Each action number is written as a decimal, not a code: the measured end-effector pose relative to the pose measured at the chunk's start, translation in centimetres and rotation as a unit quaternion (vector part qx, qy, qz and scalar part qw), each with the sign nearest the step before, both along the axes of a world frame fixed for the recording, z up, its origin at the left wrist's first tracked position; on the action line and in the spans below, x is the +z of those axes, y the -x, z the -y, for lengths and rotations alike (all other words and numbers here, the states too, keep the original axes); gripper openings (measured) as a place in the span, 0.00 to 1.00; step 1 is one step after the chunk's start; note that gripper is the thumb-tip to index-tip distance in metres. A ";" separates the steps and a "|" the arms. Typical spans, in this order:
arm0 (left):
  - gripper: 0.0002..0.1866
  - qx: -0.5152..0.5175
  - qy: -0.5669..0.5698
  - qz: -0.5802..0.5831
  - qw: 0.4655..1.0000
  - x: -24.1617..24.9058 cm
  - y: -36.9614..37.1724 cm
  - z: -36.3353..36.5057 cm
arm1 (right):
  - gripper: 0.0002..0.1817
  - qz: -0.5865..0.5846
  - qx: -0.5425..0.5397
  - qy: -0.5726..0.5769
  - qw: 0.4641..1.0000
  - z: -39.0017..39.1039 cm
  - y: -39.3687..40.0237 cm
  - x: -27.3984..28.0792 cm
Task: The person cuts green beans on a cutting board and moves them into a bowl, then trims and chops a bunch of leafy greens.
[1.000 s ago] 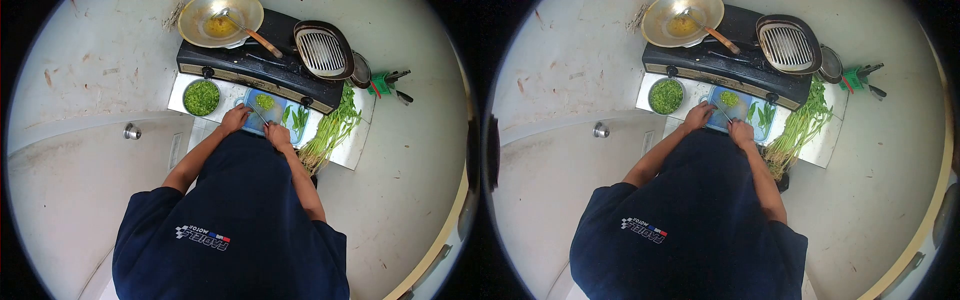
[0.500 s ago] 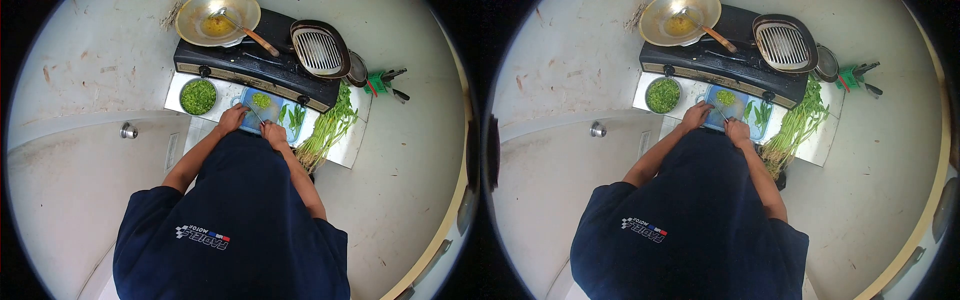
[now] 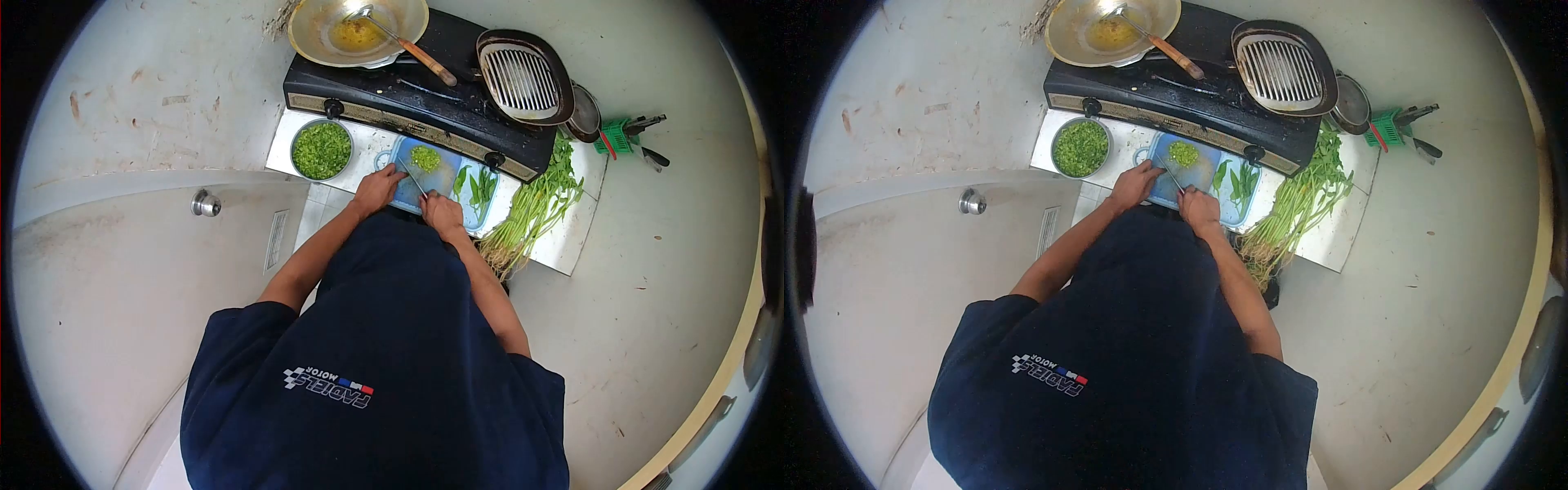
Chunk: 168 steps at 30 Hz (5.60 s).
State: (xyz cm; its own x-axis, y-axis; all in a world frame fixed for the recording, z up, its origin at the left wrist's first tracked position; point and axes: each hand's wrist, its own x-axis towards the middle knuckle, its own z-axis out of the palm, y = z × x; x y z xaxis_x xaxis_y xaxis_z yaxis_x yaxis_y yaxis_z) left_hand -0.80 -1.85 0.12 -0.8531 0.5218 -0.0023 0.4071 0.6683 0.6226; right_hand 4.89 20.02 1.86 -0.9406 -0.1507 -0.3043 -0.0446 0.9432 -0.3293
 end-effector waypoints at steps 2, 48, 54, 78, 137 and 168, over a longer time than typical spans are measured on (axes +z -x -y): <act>0.17 -0.005 0.011 -0.008 1.000 0.1 0.0 0.0 | 0.23 0.000 0.007 -0.004 1.000 -0.3 0.0 0.0; 0.16 -0.001 -0.022 0.003 1.000 -0.2 0.0 0.2 | 0.24 0.026 0.004 0.012 1.000 0.6 0.3 1.2; 0.15 0.018 -0.024 -0.008 1.000 0.1 -0.3 0.1 | 0.24 0.015 0.008 0.002 1.000 0.2 -0.6 0.5; 0.11 0.025 -0.054 -0.005 0.998 0.1 -0.3 0.3 | 0.25 0.046 0.008 0.035 0.998 0.5 -1.1 1.8; 0.10 0.065 -0.042 0.009 0.997 0.1 -0.8 -0.1 | 0.23 0.013 0.004 0.028 1.000 0.3 -1.7 1.5; 0.08 0.079 -0.056 -0.011 0.995 -0.4 -0.9 -0.3 | 0.23 0.015 0.016 0.029 0.999 -0.2 -2.2 1.5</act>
